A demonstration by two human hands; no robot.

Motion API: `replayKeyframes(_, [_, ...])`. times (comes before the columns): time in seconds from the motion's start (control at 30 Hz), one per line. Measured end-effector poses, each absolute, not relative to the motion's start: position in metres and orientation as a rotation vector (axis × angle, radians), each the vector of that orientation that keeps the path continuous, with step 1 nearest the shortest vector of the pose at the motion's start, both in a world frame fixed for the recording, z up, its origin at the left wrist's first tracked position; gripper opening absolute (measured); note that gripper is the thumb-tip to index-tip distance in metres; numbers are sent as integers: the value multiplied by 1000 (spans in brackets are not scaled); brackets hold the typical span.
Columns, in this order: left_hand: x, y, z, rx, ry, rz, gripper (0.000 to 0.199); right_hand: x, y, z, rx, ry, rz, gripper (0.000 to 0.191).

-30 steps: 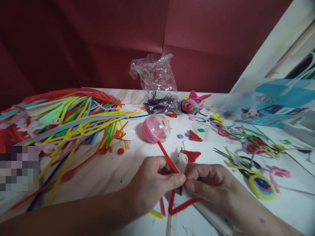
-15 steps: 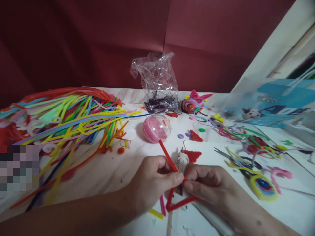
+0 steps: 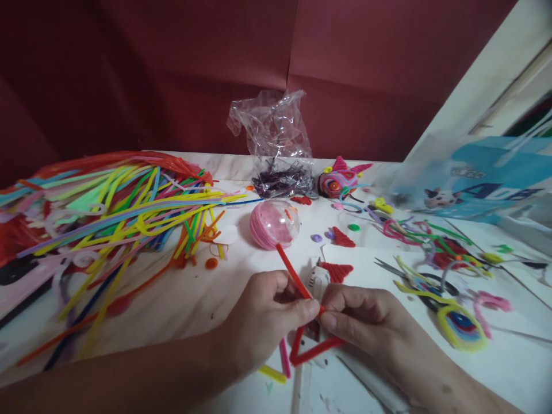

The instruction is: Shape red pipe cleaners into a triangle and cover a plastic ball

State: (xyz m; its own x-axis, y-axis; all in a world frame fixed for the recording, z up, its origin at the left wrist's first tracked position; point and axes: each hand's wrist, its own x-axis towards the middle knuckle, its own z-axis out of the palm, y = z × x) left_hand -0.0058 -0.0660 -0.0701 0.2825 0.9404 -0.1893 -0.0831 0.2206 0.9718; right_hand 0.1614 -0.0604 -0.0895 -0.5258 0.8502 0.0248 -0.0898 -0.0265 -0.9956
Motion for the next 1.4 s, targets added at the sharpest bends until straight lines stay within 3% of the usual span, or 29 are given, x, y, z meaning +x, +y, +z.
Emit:
replayKeyframes(0.77, [-7, -64, -69, 1074, 1086, 971, 15, 166, -60, -82, -849, -1612, 1618, 29])
replayKeyframes(0.87, [-7, -62, -66, 984, 1081, 991, 13, 183, -40, -55, -1033, -1801, 1177, 32])
replayKeyframes(0.93, [-7, -61, -65, 967, 1086, 991, 12, 194, -9, -34, -1265, -1908, 582, 36])
replayKeyframes(1.0, [-8, -61, -67, 978, 1106, 995, 12, 201, 37, -16, -1620, -2002, -95, 25])
replayKeyframes(1.03, [-8, -60, -68, 994, 1122, 995, 13, 201, 63, -10, -1672, -2016, -215, 21])
replayKeyframes(1.2, [-13, -54, -76, 1033, 1145, 998, 17, 188, 182, -11, -1743, -2193, -312, 50])
replayKeyframes(1.4, [-19, -48, -80, 1035, 1158, 979, 19, 199, 232, -27, -1863, -2179, -192, 35])
